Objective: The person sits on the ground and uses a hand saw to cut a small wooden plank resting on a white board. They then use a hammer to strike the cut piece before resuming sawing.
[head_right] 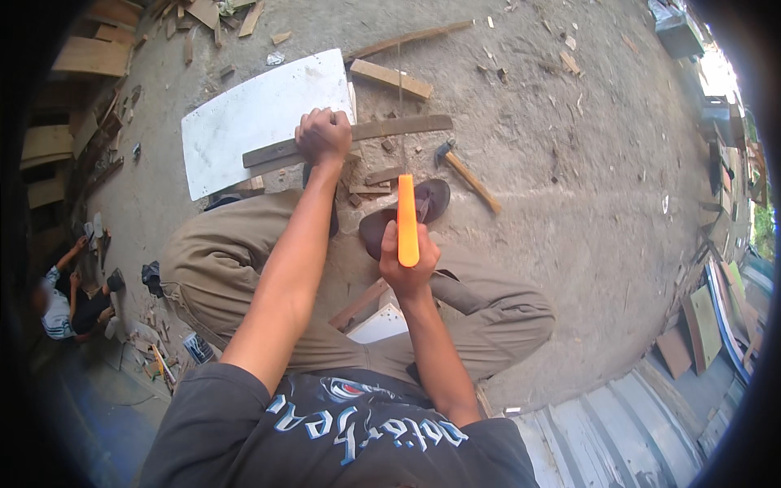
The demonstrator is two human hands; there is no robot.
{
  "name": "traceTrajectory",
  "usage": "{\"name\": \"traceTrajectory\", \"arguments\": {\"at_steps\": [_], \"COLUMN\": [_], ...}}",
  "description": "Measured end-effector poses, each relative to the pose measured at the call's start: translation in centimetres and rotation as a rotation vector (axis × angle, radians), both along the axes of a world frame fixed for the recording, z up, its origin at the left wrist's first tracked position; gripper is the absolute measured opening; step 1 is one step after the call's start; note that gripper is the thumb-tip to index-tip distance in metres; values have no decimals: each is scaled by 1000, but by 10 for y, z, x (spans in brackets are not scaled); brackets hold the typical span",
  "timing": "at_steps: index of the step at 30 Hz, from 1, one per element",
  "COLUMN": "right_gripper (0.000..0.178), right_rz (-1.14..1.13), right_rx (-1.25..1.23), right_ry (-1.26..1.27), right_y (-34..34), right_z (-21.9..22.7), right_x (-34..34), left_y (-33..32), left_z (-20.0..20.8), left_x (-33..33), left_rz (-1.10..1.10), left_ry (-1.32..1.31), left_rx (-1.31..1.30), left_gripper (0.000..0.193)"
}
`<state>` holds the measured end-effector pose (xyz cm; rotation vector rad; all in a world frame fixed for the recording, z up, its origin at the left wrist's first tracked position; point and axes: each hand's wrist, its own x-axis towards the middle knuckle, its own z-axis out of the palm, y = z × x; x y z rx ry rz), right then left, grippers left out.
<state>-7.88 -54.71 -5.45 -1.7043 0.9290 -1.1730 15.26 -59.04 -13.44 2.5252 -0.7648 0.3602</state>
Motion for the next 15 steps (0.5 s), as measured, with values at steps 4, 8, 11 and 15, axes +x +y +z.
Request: {"name": "traceTrajectory", "arguments": {"at_steps": [4, 8, 11, 15], "right_gripper": [16, 38, 52, 56], "right_rz": [-150, -206, -218, -84], "right_rx": [10, 28, -26, -151], "right_ry": [-14, 290, 581, 809], "right_y": [-33, -94, -128, -143], "right_z": [-15, -95, -160, -202], "right_x": [-2, -26, -70, -91], "left_y": [5, 13, 32, 68], "left_z": [1, 9, 27, 29], "left_x": [4, 15, 26, 54], "left_rz": [-30, -217, -437, -651], "left_ry": [-6, 113, 111, 5], "left_rx": [10, 23, 49, 172], "left_gripper": [24, 31, 38, 54]}}
